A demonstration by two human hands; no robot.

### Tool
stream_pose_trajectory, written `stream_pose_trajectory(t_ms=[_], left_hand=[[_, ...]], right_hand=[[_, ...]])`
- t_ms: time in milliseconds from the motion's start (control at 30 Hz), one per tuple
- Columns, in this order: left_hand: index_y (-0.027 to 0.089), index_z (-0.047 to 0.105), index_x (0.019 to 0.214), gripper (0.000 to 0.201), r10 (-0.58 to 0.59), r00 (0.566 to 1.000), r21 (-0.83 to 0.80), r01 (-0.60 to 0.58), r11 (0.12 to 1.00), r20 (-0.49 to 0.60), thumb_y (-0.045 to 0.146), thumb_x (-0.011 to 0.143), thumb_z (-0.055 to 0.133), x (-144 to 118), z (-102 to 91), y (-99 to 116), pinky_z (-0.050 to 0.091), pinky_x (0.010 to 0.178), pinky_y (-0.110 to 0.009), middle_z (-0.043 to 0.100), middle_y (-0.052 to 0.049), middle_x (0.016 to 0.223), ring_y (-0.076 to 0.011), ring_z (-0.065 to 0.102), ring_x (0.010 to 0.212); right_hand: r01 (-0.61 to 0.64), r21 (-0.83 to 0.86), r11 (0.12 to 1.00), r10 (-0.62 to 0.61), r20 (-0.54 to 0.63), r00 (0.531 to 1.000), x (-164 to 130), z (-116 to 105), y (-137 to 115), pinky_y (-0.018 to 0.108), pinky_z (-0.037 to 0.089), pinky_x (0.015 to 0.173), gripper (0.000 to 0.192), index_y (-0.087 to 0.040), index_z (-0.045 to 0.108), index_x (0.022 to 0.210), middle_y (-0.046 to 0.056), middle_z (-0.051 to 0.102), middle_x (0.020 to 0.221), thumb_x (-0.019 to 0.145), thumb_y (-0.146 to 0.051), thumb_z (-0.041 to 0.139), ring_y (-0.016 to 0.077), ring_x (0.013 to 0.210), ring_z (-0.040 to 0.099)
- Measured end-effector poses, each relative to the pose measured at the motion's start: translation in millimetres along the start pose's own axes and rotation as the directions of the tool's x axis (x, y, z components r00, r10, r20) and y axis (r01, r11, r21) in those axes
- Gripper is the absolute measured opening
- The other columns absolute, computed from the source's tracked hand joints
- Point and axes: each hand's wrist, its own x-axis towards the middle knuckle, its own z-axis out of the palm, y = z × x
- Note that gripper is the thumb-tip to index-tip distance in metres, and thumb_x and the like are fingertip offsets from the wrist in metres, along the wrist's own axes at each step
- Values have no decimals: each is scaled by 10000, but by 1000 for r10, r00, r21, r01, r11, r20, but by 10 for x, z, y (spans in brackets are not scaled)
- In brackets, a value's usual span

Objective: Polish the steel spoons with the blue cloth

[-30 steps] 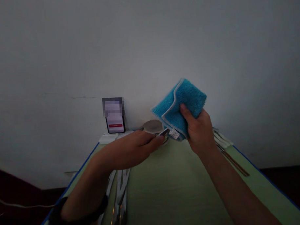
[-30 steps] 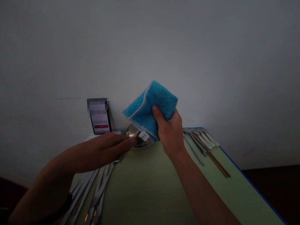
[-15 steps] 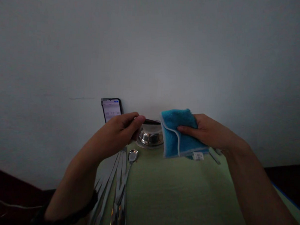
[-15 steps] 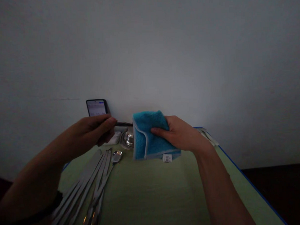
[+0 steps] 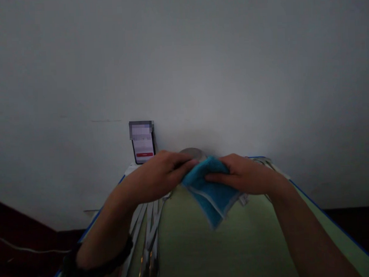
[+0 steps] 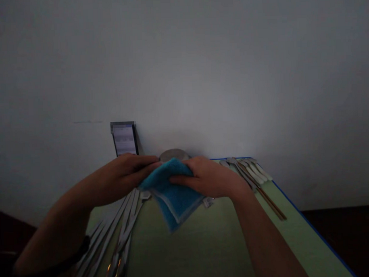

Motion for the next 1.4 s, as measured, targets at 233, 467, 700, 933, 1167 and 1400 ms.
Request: stream_pose_trajectory(t_ms=[233, 467, 700, 933, 1167, 1400], left_hand=[[162, 452, 598, 386, -144, 952, -53, 135, 989, -271, 413, 872, 349, -92, -123, -175, 305, 459, -194, 405, 53, 496, -66, 386, 457], [164, 488, 697, 355, -97, 994, -85, 101, 991, 56, 410, 879, 309, -120, -108, -35, 342, 475, -188, 469, 37, 567, -81, 448, 506], [160, 544, 774, 359, -117, 969, 13, 117, 993, 216, 417, 861, 309, -68, -58, -3, 358, 498, -204, 504, 18, 602, -99, 465, 526], [162, 542, 780, 357, -115, 979, -26, 121, 992, 171, 401, 868, 292, -91, -59, -22, 356, 504, -204, 496, 17, 603, -101, 461, 532], [163, 534, 728, 375, -77, 984, -17, 80, 997, 159, 428, 869, 309, -33, -6, -19, 324, 465, -191, 462, 33, 557, -85, 440, 499], [163, 454, 626, 362, -131, 967, -86, 115, 990, -217, 419, 862, 356, -37, -32, -102, 260, 398, -183, 365, 58, 481, -64, 346, 422]], right_hand=[[-122, 81, 989, 135, -197, 971, -59, -151, 195, 209, 369, 449, 258, -188, 667, 753, -10, 628, 621, 724, -423, 564, 115, 507, 522], [11, 443, 896, 358, -739, 571, 142, 21, 281, 249, 387, 484, 283, -170, 618, 687, -8, 605, 608, 722, -442, 549, 123, 511, 520], [175, 837, 518, 458, -444, 770, 180, 99, 175, 327, 495, 628, 228, -201, 595, 855, 2, 683, 806, 629, -185, 610, 174, 661, 625], [-9, 839, 544, 417, -261, 871, -3, -75, 186, 279, 502, 502, 188, -174, 610, 769, 11, 683, 704, 592, -113, 585, 144, 527, 596], [64, 839, 541, 443, -348, 826, 100, 2, 125, 335, 531, 614, 285, -182, 637, 854, 48, 695, 804, 666, -396, 643, 181, 650, 642], [-80, 773, 630, 399, -234, 886, -33, -96, 225, 287, 510, 536, 221, -183, 655, 795, 17, 691, 695, 650, -349, 667, 151, 550, 618]])
